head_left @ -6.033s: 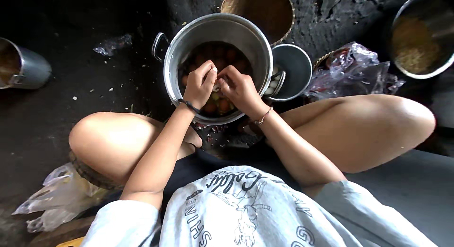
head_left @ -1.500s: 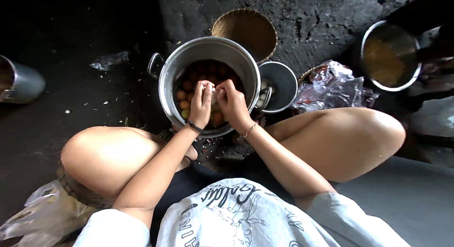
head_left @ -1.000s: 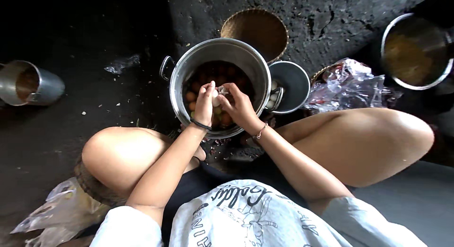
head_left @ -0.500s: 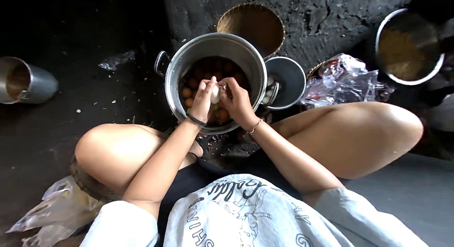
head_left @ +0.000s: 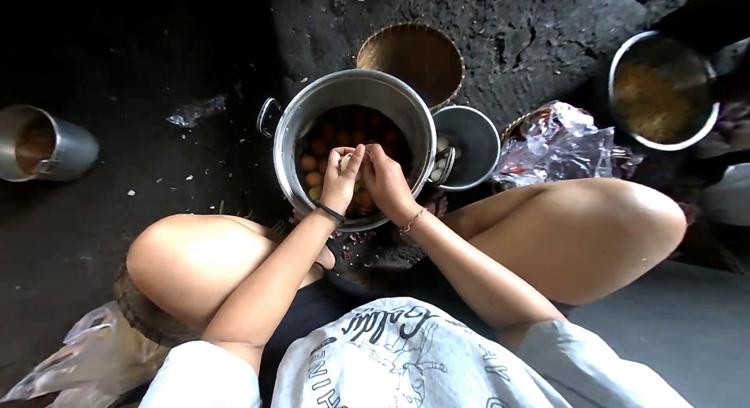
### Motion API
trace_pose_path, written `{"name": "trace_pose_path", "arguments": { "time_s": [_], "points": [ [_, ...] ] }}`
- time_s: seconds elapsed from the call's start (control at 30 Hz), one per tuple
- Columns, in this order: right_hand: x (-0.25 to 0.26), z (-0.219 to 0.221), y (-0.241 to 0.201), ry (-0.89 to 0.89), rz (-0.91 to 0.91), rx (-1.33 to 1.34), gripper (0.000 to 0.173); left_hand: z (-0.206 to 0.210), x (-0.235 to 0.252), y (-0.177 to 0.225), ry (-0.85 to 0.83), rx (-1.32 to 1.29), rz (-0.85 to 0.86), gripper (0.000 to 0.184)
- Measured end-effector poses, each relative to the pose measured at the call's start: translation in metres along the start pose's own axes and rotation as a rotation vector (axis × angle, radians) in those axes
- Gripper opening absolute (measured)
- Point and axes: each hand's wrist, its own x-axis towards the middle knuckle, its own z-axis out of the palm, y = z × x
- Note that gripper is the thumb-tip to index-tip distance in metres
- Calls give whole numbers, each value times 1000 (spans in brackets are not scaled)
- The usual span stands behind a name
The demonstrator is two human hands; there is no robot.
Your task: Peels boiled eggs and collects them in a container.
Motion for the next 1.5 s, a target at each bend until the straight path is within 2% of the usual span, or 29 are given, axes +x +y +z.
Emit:
{"name": "trace_pose_path", "arguments": {
  "time_s": [0.3,0.43,0.67,0.73,0.83,1.03,1.5],
  "points": [
    [3,1,6,17,55,46,23,3,-2,-2,-12,-6,4,32],
    [8,-6,12,8,178,112,25,3,0,-6,-59,-123,-29,39],
    [15,-17,12,31,236,221,27,-1,3,2,-89,-430,-255,48],
    [15,-16,13,43,215,250,27,1,0,6,-122,-397,-281,48],
    [16,-18,17,55,149,262,28,2,-2,9,-145,-373,-258,36],
    [25,-35,20,117,249,273,29,-4,4,6,-120,-375,-254,41],
    [31,-50,23,313,143,289,26,-5,4,10,-20,-439,-387,32]
  ]
}}
